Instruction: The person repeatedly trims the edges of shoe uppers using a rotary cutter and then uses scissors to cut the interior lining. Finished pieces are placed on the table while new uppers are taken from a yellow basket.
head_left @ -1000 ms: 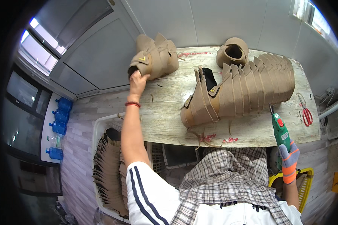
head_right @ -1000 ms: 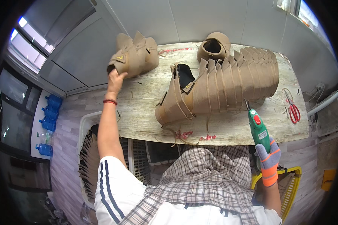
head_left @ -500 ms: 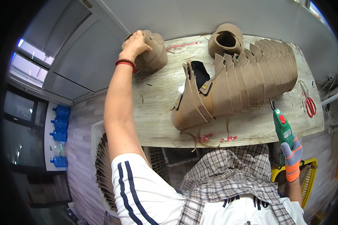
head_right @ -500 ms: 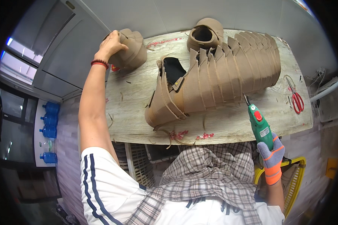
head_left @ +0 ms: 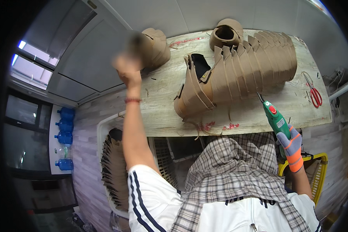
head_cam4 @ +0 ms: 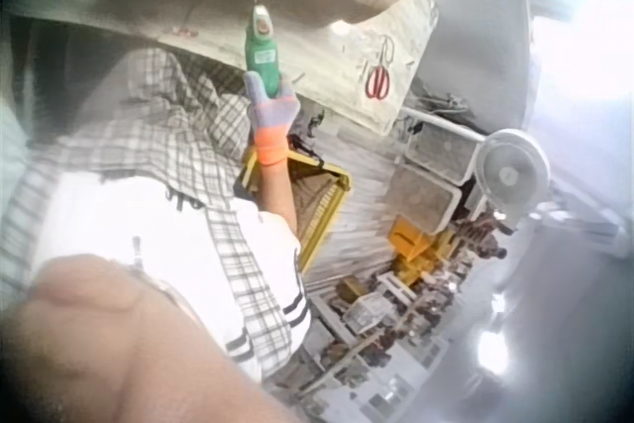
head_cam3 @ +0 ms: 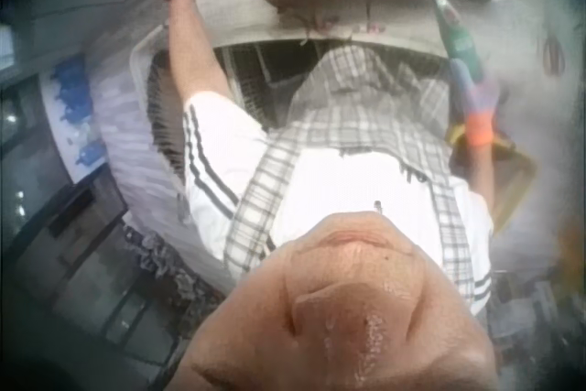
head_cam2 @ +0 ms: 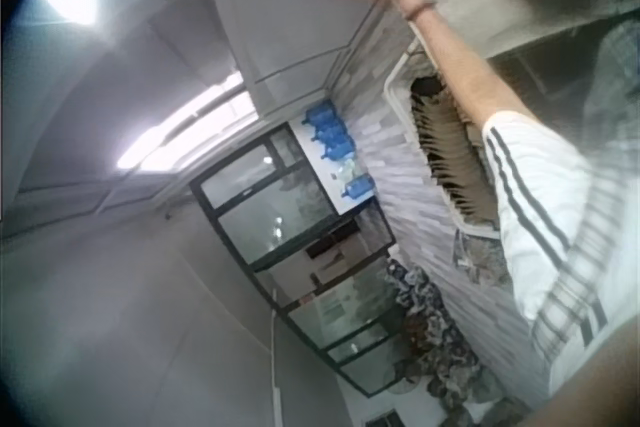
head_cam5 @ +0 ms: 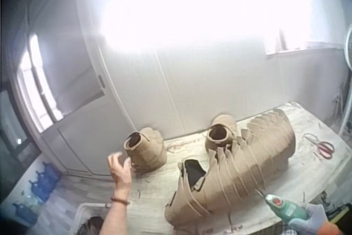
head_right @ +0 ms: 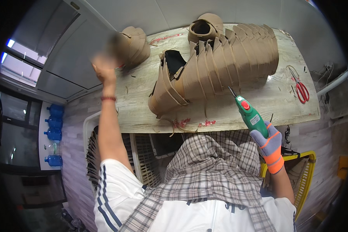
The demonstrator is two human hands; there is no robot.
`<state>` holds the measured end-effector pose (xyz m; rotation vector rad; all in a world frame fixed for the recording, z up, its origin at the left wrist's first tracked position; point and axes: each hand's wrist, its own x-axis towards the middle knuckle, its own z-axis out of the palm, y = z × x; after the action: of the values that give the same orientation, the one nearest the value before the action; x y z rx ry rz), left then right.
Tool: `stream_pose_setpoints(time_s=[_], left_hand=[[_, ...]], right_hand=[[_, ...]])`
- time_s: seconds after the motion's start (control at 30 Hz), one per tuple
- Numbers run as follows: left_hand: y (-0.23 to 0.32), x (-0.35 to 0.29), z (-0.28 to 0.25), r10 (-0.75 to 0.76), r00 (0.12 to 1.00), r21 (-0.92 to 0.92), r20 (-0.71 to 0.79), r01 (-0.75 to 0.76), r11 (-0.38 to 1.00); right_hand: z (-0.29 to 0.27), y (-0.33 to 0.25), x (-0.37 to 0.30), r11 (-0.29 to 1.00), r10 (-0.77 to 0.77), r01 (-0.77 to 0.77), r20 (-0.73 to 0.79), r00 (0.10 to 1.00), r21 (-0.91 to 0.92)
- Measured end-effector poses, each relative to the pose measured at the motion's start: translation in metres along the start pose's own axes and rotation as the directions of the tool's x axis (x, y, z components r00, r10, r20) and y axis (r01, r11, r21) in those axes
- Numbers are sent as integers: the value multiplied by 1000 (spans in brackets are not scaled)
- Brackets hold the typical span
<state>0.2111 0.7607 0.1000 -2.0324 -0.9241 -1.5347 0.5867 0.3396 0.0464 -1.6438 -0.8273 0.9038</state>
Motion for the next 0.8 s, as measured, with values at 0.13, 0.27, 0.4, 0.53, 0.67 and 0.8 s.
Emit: stream_pose_setpoints(time_s=[0.13, 0.27, 0.4, 0.53, 0.67, 0.8], left_hand=[[75, -142, -56, -713, 384, -343, 586, 915, 211], [166, -186, -60, -580, 329, -478, 746, 870, -122], [173, -161, -65, -555, 341, -403, 759, 915, 11], [148, -129, -109, -660, 413, -535, 627, 844, 20], [139, -62, -197, -577, 365, -665, 731, 569, -483], [136, -45, -251, -492, 389, -626, 779, 428, -652]], right_hand=[[-3, -8, -8, 1000, -9, 9, 43, 999, -9], [1, 2, -13, 992, -71, 75, 45, 996, -103], [5, -2, -25, 988, -97, 105, 72, 993, -115], [-3, -3, -29, 976, -157, 164, 59, 986, -146], [-8, -10, -34, 911, -313, 315, 54, 948, -266], [4, -32, -36, 662, -657, 653, 135, 742, -367]])
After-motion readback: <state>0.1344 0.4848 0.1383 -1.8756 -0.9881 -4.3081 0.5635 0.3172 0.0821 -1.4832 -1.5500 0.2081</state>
